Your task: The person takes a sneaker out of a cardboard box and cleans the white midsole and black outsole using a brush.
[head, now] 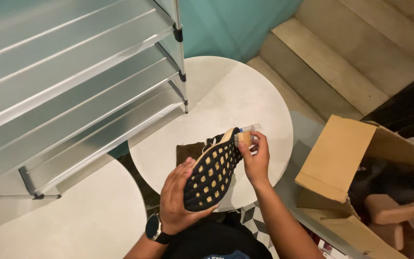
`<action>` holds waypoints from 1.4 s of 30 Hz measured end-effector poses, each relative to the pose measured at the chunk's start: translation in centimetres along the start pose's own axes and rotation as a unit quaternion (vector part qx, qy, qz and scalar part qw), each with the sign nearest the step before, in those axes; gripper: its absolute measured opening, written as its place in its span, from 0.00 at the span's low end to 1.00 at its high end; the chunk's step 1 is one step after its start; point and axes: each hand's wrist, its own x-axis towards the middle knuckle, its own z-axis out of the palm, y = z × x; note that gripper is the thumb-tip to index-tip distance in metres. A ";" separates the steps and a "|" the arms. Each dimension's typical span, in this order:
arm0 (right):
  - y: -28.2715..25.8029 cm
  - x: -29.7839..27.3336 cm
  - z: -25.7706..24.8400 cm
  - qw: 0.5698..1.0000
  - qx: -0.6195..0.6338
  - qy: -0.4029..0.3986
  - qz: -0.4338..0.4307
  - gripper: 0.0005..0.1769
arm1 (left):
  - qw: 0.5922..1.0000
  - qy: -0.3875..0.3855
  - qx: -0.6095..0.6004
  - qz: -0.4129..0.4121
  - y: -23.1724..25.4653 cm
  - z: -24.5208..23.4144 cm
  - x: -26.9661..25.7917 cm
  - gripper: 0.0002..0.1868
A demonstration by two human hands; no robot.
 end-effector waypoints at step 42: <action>-5.6 0.1 -8.6 0.919 -0.137 -0.199 -0.312 0.49 | 0.923 0.170 -0.224 -0.262 5.2 11.4 -1.2 0.61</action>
